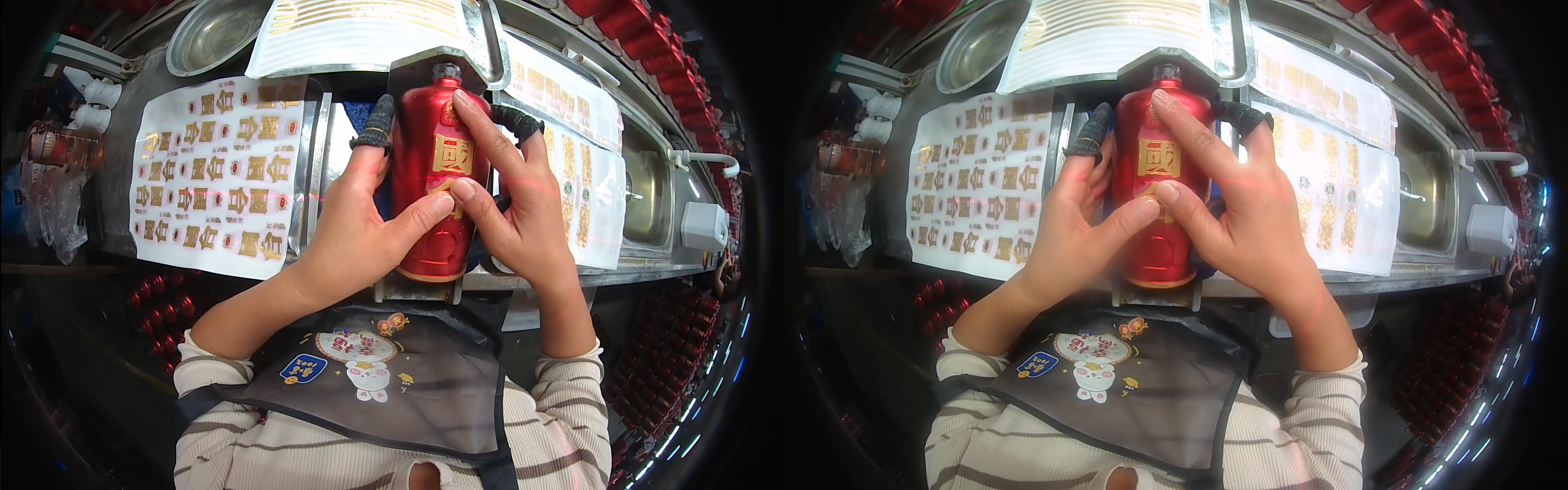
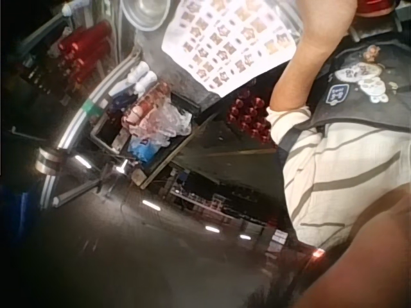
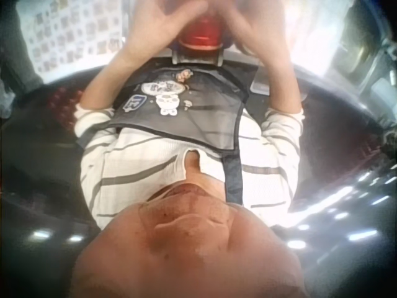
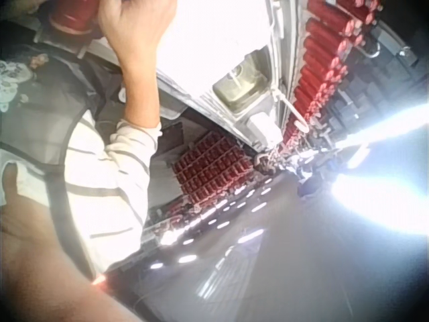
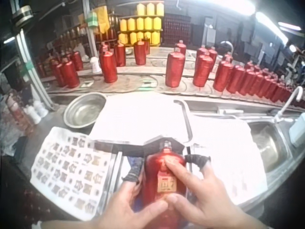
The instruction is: The person applies gold stickers to red cylindrical containers, smoothing each label with a blue cloth. They handle multiple containers one at a time, placing finished units aside on a nearby surface.
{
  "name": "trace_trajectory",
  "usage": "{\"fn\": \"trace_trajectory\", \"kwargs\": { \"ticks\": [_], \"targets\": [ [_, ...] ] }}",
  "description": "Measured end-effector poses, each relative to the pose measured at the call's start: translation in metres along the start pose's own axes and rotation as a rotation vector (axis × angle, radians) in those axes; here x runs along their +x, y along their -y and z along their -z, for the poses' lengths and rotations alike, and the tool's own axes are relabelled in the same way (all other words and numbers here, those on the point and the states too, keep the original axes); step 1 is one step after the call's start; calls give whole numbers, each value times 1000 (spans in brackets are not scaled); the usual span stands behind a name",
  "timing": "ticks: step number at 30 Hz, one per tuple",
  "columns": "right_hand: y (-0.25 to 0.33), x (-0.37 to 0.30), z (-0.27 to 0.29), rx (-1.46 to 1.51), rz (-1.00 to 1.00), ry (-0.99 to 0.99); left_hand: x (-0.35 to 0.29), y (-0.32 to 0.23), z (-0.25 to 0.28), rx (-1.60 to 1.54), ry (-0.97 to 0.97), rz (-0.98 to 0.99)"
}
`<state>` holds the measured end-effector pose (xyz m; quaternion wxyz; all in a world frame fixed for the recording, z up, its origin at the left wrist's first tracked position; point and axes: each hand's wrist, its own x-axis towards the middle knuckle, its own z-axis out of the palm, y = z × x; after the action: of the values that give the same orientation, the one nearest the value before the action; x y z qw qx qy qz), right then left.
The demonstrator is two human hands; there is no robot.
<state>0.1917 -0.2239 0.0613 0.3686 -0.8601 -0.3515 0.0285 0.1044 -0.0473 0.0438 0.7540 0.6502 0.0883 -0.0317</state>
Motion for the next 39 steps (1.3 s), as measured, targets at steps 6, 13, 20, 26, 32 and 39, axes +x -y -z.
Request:
{"fn": "trace_trajectory", "kwargs": {
  "ticks": [6, 13, 20, 26, 32, 39],
  "targets": [
    [4, -2, 5, -16, -54, 60, -1, 1, 2, 29, 18, 28],
    [2, -5, 3, 15, -35, 55, -2, 1, 3, 29, 31, 8],
    [6, -1, 7, -10, -79, 83, -2, 1, 2, 27, 26, 23],
    [-1, -3, 2, 164, -159, 26, -1, 7, -3, 30, -101, -120],
    [-18, 1, -5, 707, -390, -108, 16, -4, 1, -177, -108, -35],
    [-11, 5, -15, 669, -441, -142, 24, 0, -1, -183, -115, -82]
  ]
}}
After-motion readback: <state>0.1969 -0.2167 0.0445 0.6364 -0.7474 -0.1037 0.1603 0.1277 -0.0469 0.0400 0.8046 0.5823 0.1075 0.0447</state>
